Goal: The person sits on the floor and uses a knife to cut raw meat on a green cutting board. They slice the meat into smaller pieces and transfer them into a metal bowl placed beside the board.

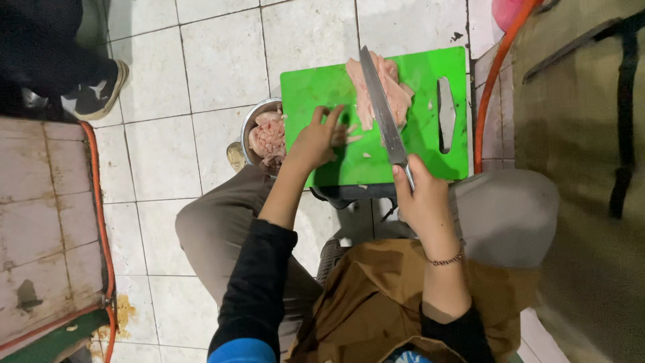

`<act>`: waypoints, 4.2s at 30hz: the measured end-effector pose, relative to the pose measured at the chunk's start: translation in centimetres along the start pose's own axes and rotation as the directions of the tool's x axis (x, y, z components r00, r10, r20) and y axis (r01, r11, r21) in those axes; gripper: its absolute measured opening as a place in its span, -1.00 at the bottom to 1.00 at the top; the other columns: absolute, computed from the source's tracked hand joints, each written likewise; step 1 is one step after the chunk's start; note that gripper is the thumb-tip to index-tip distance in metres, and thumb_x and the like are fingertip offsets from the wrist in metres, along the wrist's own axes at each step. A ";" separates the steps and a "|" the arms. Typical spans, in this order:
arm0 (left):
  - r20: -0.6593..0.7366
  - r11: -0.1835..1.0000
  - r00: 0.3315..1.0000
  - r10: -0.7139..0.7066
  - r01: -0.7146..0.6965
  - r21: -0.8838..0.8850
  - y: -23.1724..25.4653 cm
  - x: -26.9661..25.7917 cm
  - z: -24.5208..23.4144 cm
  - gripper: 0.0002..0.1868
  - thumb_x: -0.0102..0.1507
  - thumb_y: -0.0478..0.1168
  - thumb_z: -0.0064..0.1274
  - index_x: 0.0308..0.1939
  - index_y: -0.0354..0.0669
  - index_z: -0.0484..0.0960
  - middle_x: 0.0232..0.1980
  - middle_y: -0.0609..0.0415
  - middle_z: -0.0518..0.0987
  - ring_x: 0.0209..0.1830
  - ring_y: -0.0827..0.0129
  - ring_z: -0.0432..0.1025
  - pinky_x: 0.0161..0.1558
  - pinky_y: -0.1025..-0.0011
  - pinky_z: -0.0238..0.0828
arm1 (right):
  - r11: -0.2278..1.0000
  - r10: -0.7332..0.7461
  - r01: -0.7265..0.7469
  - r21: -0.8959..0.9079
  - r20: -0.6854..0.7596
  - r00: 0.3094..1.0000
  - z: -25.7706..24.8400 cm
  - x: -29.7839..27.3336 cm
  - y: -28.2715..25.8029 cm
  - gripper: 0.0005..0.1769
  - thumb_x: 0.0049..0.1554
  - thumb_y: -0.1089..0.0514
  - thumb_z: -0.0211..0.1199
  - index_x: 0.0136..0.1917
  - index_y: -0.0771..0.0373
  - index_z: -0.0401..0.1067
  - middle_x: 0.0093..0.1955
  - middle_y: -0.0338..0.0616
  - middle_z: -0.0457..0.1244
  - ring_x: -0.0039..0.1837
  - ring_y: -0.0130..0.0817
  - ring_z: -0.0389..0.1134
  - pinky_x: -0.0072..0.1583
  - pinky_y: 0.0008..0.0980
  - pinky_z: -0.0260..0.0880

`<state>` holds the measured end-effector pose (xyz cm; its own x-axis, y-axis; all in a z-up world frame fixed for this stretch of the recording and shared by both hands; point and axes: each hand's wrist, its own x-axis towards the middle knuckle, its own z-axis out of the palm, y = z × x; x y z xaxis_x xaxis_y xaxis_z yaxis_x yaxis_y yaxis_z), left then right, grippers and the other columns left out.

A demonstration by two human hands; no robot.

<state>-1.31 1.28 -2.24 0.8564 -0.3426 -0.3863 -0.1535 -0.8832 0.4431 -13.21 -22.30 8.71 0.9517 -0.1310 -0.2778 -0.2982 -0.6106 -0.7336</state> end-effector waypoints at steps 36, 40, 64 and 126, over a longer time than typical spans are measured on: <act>-0.705 0.991 0.698 -0.129 0.071 -0.112 -1.8 1.0 9.3 -0.76 0.32 0.04 0.03 0.04 0.28 0.67 0.04 0.29 0.63 0.25 0.21 0.33 0.29 0.02 0.18 | 0.938 0.171 -0.110 -0.328 0.161 0.972 12.2 0.9 -0.2 -0.58 0.37 0.01 -0.20 0.35 0.25 0.24 -0.21 0.53 0.34 -0.07 0.42 0.44 -0.10 0.19 0.47; -0.747 0.994 0.656 -0.109 0.066 -0.087 -1.8 1.2 9.1 -0.79 0.30 0.04 0.04 -0.02 0.29 0.67 0.01 0.31 0.64 0.19 0.23 0.38 0.24 0.09 0.22 | 0.942 0.037 0.008 -0.335 0.128 0.991 13.3 4.5 -1.0 -0.63 0.37 0.04 -0.15 0.30 0.27 0.25 -0.24 0.52 0.33 -0.10 0.42 0.44 -0.13 0.17 0.48; -0.724 0.967 0.642 -0.252 0.183 -0.175 -1.8 -0.2 9.1 -0.81 0.34 0.06 0.01 -0.01 0.35 0.64 0.05 0.37 0.62 0.19 0.27 0.32 0.18 0.00 0.13 | 0.918 -0.037 0.067 -0.391 0.083 0.996 15.3 3.4 -1.2 -0.62 0.35 0.02 -0.11 0.33 0.23 0.26 -0.28 0.50 0.32 -0.14 0.45 0.43 -0.15 0.24 0.44; -0.630 0.917 0.666 -0.399 0.292 -0.272 -3.4 -3.7 8.4 -0.65 0.22 0.03 0.08 0.10 0.41 0.60 0.13 0.42 0.54 0.19 0.14 0.31 0.13 -0.15 0.20 | 0.927 0.130 -0.048 -0.372 0.200 0.971 15.5 -2.6 -2.7 -0.54 0.38 -0.02 -0.25 0.38 0.31 0.16 -0.29 0.41 0.35 -0.22 0.29 0.46 -0.29 0.09 0.45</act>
<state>-8.06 2.86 -9.09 0.9423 0.3261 0.0756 0.2435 -0.8228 0.5136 -16.06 -8.26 1.82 0.8706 -0.0510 -0.4893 -0.2950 -0.8500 -0.4364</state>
